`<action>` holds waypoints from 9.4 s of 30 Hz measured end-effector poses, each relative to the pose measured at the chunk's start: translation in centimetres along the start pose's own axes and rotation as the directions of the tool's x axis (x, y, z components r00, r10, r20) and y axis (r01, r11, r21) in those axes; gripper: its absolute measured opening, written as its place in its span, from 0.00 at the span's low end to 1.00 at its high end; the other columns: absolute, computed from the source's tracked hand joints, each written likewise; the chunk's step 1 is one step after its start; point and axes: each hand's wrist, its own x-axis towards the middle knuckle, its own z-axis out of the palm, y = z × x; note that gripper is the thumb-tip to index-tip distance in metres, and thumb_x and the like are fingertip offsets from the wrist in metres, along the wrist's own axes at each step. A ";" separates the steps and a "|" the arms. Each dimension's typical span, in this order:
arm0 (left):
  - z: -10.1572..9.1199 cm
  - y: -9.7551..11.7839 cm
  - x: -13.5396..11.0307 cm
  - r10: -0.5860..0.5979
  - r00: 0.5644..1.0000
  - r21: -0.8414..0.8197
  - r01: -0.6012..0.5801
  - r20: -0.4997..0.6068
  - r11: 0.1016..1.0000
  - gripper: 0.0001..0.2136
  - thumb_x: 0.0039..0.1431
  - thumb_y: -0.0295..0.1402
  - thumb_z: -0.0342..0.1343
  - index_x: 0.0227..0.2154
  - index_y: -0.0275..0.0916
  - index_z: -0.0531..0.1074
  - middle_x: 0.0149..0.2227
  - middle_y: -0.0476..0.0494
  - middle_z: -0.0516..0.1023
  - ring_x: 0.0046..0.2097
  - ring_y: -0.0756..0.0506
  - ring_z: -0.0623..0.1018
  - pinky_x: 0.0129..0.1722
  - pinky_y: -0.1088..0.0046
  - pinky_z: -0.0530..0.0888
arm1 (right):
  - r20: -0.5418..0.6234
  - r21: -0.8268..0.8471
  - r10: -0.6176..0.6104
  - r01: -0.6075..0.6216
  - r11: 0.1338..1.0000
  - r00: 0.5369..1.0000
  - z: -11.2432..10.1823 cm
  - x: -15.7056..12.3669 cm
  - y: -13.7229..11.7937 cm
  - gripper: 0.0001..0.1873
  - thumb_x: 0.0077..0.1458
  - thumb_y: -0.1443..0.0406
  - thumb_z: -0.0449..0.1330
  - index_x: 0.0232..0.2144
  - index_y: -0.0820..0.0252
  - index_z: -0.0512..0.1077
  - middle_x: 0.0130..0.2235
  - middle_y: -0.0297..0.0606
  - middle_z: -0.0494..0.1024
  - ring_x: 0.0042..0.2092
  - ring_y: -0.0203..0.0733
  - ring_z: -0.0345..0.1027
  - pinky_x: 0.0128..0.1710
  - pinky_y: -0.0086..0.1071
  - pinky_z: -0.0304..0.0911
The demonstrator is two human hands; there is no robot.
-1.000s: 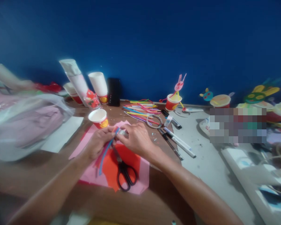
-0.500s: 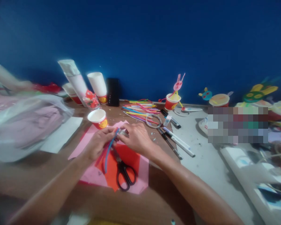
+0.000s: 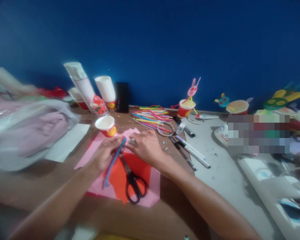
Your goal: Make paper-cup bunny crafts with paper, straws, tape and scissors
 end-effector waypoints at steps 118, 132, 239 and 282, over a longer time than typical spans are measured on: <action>0.3 -0.2 0.5 0.251 0.964 0.458 -0.184 -0.089 0.870 0.05 0.47 0.32 0.55 0.24 0.35 0.70 0.23 0.50 0.72 0.26 0.52 0.69 0.26 0.78 0.65 | -0.108 -0.201 -0.241 0.216 0.955 0.965 -0.1 -0.7 -1.0 0.10 0.55 0.61 0.54 0.33 0.61 0.72 0.30 0.39 0.74 0.35 0.43 0.63 0.43 0.38 0.49; 0.5 -0.1 0.5 0.176 0.984 0.350 -0.159 -0.018 0.923 0.05 0.46 0.32 0.57 0.23 0.35 0.70 0.22 0.51 0.70 0.25 0.53 0.66 0.26 0.78 0.62 | -0.069 -0.251 -0.247 0.223 0.942 0.967 -0.6 -0.6 -1.4 0.09 0.56 0.62 0.54 0.32 0.62 0.72 0.30 0.39 0.75 0.34 0.43 0.63 0.42 0.39 0.47; 2.1 -1.6 -1.0 0.269 0.963 0.626 -0.205 -0.007 0.752 0.11 0.58 0.35 0.46 0.35 0.37 0.72 0.21 0.49 0.74 0.24 0.50 0.75 0.24 0.79 0.69 | 0.074 -0.355 -0.071 0.092 0.930 0.995 -1.7 -0.9 -1.9 0.08 0.56 0.67 0.53 0.31 0.62 0.72 0.33 0.42 0.76 0.35 0.43 0.66 0.41 0.38 0.45; 1.3 -0.4 -0.6 -0.134 0.988 0.084 0.128 0.071 0.988 0.09 0.50 0.36 0.57 0.27 0.35 0.68 0.23 0.51 0.68 0.19 0.57 0.65 0.16 0.82 0.60 | 0.241 -0.372 0.043 0.051 0.927 0.970 -0.1 -0.4 -0.5 0.11 0.56 0.66 0.52 0.27 0.63 0.73 0.29 0.43 0.78 0.31 0.45 0.70 0.38 0.38 0.46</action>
